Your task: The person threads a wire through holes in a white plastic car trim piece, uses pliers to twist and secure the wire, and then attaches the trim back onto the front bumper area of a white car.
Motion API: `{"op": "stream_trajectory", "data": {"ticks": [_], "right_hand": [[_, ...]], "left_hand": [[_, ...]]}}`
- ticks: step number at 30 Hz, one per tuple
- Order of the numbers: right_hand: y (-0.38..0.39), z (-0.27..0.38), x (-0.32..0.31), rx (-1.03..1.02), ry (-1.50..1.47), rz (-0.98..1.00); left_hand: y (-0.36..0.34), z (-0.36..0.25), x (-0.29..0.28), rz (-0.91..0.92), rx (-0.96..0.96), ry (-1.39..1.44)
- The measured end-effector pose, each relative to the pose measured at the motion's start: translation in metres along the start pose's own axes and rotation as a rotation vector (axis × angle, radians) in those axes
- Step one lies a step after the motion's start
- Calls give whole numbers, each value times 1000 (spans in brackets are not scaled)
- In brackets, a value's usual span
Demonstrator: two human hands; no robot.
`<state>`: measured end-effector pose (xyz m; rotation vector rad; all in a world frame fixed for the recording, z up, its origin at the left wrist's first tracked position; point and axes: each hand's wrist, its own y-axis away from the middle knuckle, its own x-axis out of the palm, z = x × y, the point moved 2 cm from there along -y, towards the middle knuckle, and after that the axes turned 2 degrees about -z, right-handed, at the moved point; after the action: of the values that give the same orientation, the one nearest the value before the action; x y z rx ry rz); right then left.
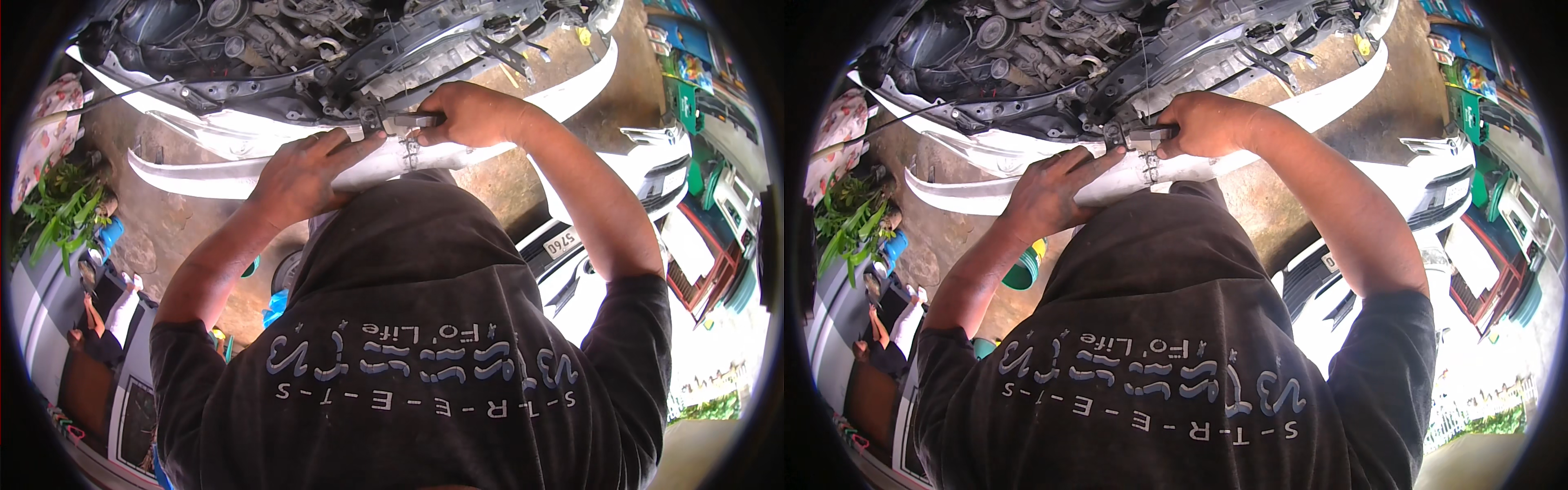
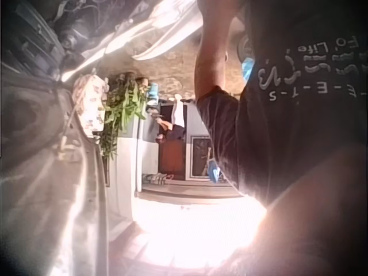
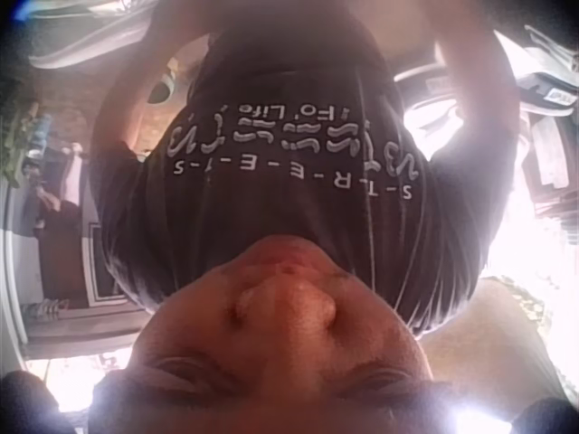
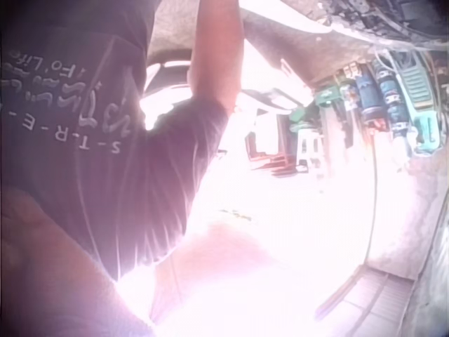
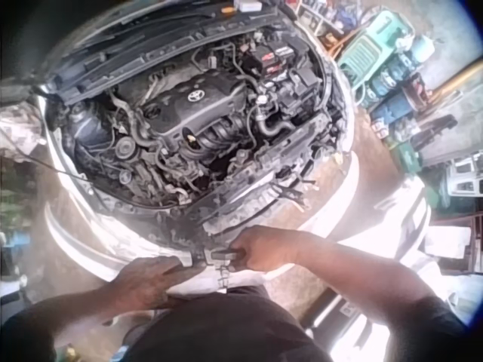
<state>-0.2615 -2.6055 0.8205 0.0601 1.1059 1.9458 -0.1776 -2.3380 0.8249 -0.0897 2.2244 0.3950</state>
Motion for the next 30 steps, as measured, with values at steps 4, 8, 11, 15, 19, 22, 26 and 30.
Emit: {"op": "stream_trajectory", "data": {"ticks": [4,8,11,15,19,22,26,30], "right_hand": [[-2,-1,2,-15,31,0],[-3,-3,4,-40,62,-60],[1,9,-4,1,40,-25],[3,12,-7,34,40,8],[0,10,-7,-11,73,-49],[-1,13,-10,103,81,75],[-2,13,-10,99,77,74],[-3,11,-11,85,83,69]], "left_hand": [[-1,0,-3,18,-10,14],[-1,0,-5,54,-39,9],[0,2,-5,47,-47,14],[0,2,-5,16,-26,17],[-1,3,-6,8,-25,27],[-2,1,-7,14,-27,40],[-4,2,-10,67,24,32],[-6,2,-8,20,110,-22]]}}
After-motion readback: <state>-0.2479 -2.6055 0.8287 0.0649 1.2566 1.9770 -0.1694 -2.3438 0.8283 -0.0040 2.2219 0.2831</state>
